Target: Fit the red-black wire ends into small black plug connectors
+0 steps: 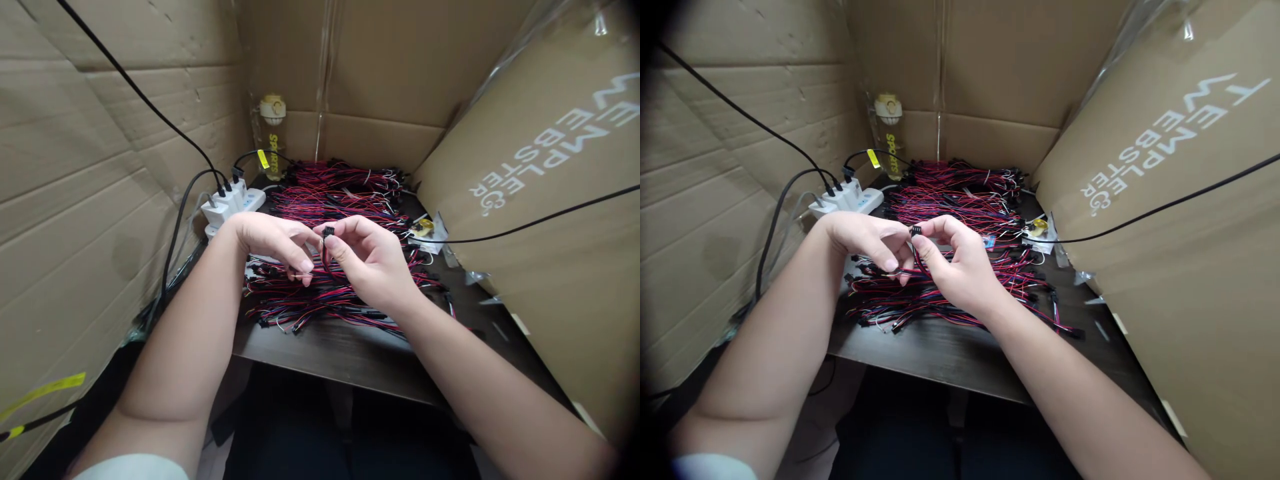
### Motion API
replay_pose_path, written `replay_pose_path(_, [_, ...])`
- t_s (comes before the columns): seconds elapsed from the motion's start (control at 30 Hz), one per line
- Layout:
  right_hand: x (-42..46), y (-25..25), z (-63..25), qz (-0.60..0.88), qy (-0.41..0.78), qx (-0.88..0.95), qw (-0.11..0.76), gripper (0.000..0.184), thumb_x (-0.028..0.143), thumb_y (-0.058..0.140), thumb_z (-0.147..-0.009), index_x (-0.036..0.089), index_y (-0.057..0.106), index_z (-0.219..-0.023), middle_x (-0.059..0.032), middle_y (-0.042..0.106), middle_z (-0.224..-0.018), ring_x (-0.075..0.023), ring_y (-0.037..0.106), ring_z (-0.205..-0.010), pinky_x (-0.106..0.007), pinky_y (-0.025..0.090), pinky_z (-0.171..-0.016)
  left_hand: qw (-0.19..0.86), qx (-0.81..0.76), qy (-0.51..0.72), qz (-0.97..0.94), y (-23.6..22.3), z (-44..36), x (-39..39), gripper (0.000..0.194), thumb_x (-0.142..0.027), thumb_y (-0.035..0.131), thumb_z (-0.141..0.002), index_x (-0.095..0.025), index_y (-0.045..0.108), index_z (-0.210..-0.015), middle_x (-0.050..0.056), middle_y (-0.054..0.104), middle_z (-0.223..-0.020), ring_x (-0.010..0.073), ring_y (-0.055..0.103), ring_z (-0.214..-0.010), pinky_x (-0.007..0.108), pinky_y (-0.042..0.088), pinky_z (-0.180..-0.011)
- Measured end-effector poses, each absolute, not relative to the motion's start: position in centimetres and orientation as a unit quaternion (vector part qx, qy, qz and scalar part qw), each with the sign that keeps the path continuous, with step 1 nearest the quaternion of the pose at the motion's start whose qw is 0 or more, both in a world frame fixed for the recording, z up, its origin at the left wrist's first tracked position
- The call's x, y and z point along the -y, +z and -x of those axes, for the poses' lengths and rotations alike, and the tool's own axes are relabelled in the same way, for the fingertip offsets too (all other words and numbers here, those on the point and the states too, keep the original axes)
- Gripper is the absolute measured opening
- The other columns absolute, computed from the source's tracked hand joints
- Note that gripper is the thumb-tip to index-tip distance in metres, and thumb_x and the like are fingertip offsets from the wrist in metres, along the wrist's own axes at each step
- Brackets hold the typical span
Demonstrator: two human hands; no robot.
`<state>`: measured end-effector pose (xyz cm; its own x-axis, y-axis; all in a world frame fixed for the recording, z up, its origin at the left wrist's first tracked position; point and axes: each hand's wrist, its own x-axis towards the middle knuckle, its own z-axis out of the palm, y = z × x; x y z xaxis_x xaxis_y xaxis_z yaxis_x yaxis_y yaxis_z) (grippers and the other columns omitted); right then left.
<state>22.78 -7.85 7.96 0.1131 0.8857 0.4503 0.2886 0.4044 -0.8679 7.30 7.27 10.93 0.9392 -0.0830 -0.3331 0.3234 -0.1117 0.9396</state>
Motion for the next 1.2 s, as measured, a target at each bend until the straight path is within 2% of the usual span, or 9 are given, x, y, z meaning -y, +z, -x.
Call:
replay_pose_path(0.17, [8.1, 8.5, -22.5, 0.478, 0.285, 0.601, 0.573, 0.035, 0.05, 0.076, -0.087, 0.019, 0.06, -0.091, -0.0035, 0.066, -0.085, -0.016, 0.063, -0.076, -0.031, 0.054, -0.073, 0.641, -0.099, -0.14, -0.748, 11.8, -6.3, -6.9, 0.034, -0.019, 0.084, -0.068, -0.018, 0.069, -0.099, 0.003, 0.072, -0.062, 0.0125, 0.055, -0.038, 0.019, 0.042, -0.037])
replay_pose_path(0.27, [8.3, 9.3, -23.1, 0.453, 0.331, 0.585, 0.585, 0.031, 0.045, 0.079, -0.086, 0.019, 0.061, -0.09, -0.004, 0.07, -0.088, -0.0166, 0.067, -0.08, -0.032, 0.056, -0.078, 0.679, -0.106, -0.08, -0.722, 12.6, -5.3, -6.9, 0.044, -0.011, 0.078, -0.062, -0.018, 0.074, -0.106, 0.0, 0.065, -0.051, 0.0125, 0.05, -0.031, 0.019, 0.034, -0.031])
replay_pose_path(0.4, [8.5, 10.3, -24.7, 0.425, 0.373, 0.553, 0.611, 0.028, 0.042, 0.078, -0.088, 0.021, 0.06, -0.092, -0.0051, 0.075, -0.101, -0.0192, 0.072, -0.094, -0.038, 0.058, -0.094, 0.757, -0.172, 0.15, -0.613, 13.2, -4.1, -7.0, 0.044, -0.016, 0.06, -0.07, -0.01, 0.073, -0.112, -0.006, 0.045, -0.036, 0.0082, 0.032, -0.022, 0.018, 0.017, -0.026])
replay_pose_path(0.53, [8.2, 10.9, -25.9, 0.451, 0.362, 0.517, 0.632, 0.031, 0.046, 0.078, -0.086, 0.022, 0.058, -0.092, -0.0051, 0.074, -0.103, -0.0177, 0.071, -0.086, -0.036, 0.06, -0.085, 0.785, -0.104, 0.367, -0.489, 12.8, -4.3, -7.5, 0.037, -0.027, 0.041, -0.082, -0.009, 0.072, -0.094, -0.009, 0.018, -0.029, 0.006, 0.009, -0.021, 0.02, 0.004, -0.027])
replay_pose_path(0.6, [7.9, 11.1, -26.5, 0.452, 0.347, 0.496, 0.655, 0.03, 0.046, 0.075, -0.087, 0.024, 0.056, -0.09, -0.0038, 0.072, -0.099, -0.0162, 0.068, -0.08, -0.034, 0.059, -0.08, 0.777, -0.04, 0.452, -0.437, 12.4, -4.7, -7.9, 0.032, -0.027, 0.04, -0.085, -0.015, 0.07, -0.086, -0.01, 0.016, -0.031, 0.0047, 0.003, -0.025, 0.02, 0.002, -0.028])
replay_pose_path(0.7, [7.7, 11.8, -28.2, 0.447, 0.32, 0.484, 0.68, 0.029, 0.048, 0.068, -0.091, 0.025, 0.05, -0.084, -0.0026, 0.068, -0.095, -0.0165, 0.063, -0.076, -0.035, 0.057, -0.074, 0.764, -0.011, 0.541, -0.351, 11.7, -5.2, -8.8, 0.028, -0.024, 0.039, -0.089, -0.02, 0.065, -0.08, -0.01, 0.021, -0.035, 0.0041, 0.007, -0.03, 0.018, 0.007, -0.032])
replay_pose_path(0.93, [8.1, 12.8, -31.7, 0.472, 0.245, 0.515, 0.672, 0.029, 0.052, 0.056, -0.094, 0.027, 0.047, -0.081, -0.0023, 0.064, -0.099, -0.0201, 0.061, -0.081, -0.039, 0.054, -0.073, 0.759, 0.016, 0.567, -0.319, 10.8, -5.2, -10.6, 0.018, -0.019, 0.05, -0.079, -0.021, 0.056, -0.062, -0.009, 0.021, -0.034, 0.0057, 0.015, -0.028, 0.018, 0.02, -0.033])
replay_pose_path(1.03, [7.7, 12.1, -30.7, 0.465, 0.284, 0.47, 0.695, 0.031, 0.05, 0.069, -0.088, 0.027, 0.049, -0.086, -0.0016, 0.063, -0.099, -0.0154, 0.059, -0.074, -0.033, 0.056, -0.069, 0.782, 0.003, 0.538, -0.315, 11.0, -5.9, -9.8, 0.019, -0.015, 0.047, -0.079, -0.021, 0.052, -0.061, -0.009, 0.022, -0.033, 0.0066, 0.013, -0.028, 0.019, 0.019, -0.033])
replay_pose_path(1.2, [7.4, 10.9, -28.8, 0.487, 0.307, 0.496, 0.65, 0.042, 0.056, 0.079, -0.081, 0.024, 0.054, -0.089, -0.0019, 0.064, -0.091, -0.0125, 0.06, -0.069, -0.027, 0.057, -0.064, 0.798, -0.044, 0.471, -0.373, 11.8, -7.0, -8.1, 0.026, -0.017, 0.04, -0.084, -0.021, 0.044, -0.058, -0.007, 0.017, -0.033, 0.009, 0.015, -0.028, 0.022, 0.014, -0.033])
